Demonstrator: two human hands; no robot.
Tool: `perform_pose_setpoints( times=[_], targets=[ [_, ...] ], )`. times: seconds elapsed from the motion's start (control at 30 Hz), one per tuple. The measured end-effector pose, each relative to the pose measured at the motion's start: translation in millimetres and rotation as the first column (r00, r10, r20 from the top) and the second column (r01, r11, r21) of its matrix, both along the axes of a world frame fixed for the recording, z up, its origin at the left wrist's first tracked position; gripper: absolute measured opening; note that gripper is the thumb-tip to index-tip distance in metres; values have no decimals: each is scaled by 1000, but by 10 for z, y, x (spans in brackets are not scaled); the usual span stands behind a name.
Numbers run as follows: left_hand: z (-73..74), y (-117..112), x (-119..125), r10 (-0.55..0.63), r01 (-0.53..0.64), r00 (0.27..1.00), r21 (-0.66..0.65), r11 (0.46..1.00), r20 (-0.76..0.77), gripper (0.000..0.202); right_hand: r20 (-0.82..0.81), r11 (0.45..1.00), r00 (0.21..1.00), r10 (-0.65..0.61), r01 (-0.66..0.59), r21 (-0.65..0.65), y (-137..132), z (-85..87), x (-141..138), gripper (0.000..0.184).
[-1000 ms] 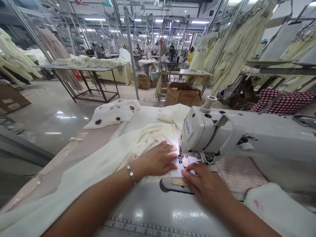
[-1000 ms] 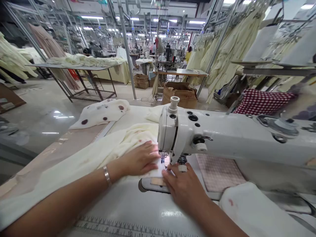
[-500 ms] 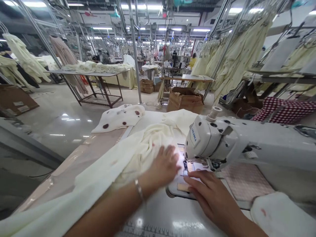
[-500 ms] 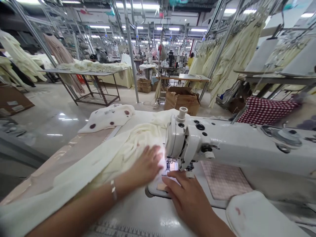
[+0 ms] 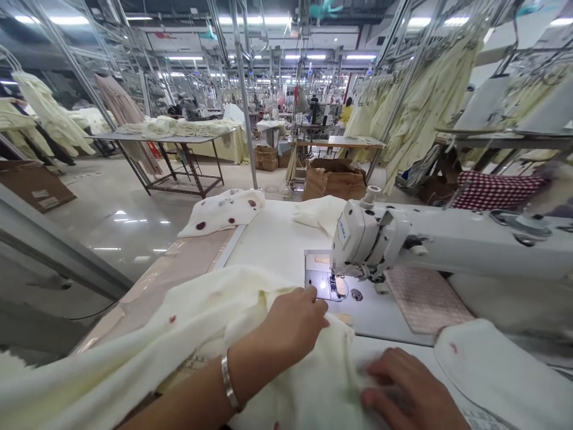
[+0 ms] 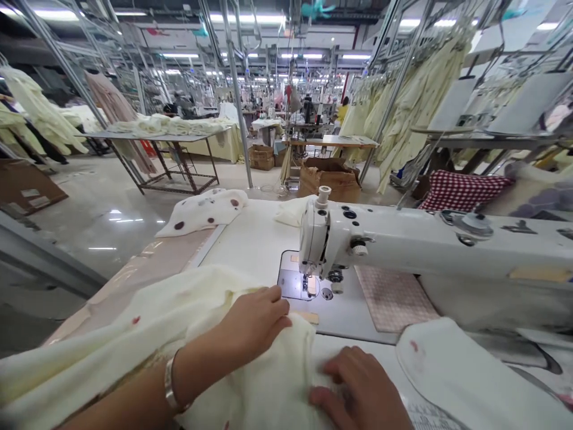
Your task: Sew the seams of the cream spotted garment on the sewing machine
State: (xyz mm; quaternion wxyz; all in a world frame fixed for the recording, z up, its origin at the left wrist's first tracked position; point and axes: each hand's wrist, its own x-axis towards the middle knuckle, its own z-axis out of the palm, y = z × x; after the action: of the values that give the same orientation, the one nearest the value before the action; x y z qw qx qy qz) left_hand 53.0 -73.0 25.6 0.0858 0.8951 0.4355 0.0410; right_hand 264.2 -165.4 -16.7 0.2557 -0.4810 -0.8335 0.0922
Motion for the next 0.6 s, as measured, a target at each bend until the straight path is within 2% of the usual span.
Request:
perform_pose_setpoints(
  times=[0.1, 0.17, 0.23, 0.27, 0.33, 0.37, 0.43, 0.53, 0.6],
  targets=[
    [40, -205, -20, -56, 58, 991, -11, 998, 123, 3, 78, 995, 992, -99, 97, 29, 76, -65, -99, 41],
    [95, -287, -58, -96, 103, 975, -22, 994, 200, 11, 40, 991, 991, -125, 127, -34, 111, -95, -185, 45],
    [166, -302, -111, -79, 91, 961, -33, 995, 264, 16, -87, 975, 990, -114, 94, -203, 119, -73, -244, 43],
    [200, -292, -138, -55, 70, 957, -42, 997, 286, 20, -174, 948, 979, -111, 51, -316, 116, -44, -257, 42],
    [252, -254, -180, -9, 32, 948, -66, 997, 318, 28, -338, 859, 931, -137, -59, -509, 102, 28, -256, 44],
    [266, -234, -192, 4, 24, 946, -83, 996, 325, 27, -400, 819, 903, -160, -105, -564, 95, 60, -245, 45],
    [266, -202, -198, 20, 19, 946, -114, 993, 325, 18, -468, 786, 864, -184, -156, -599, 87, 97, -216, 51],
    [230, -184, -174, 26, 18, 941, -125, 992, 339, 7, -469, 821, 870, -153, -152, -550, 93, 88, -193, 68],
    [209, -186, -152, 25, 20, 931, -122, 992, 363, 7, -434, 844, 888, -150, -113, -524, 104, 63, -209, 65]
  ],
)
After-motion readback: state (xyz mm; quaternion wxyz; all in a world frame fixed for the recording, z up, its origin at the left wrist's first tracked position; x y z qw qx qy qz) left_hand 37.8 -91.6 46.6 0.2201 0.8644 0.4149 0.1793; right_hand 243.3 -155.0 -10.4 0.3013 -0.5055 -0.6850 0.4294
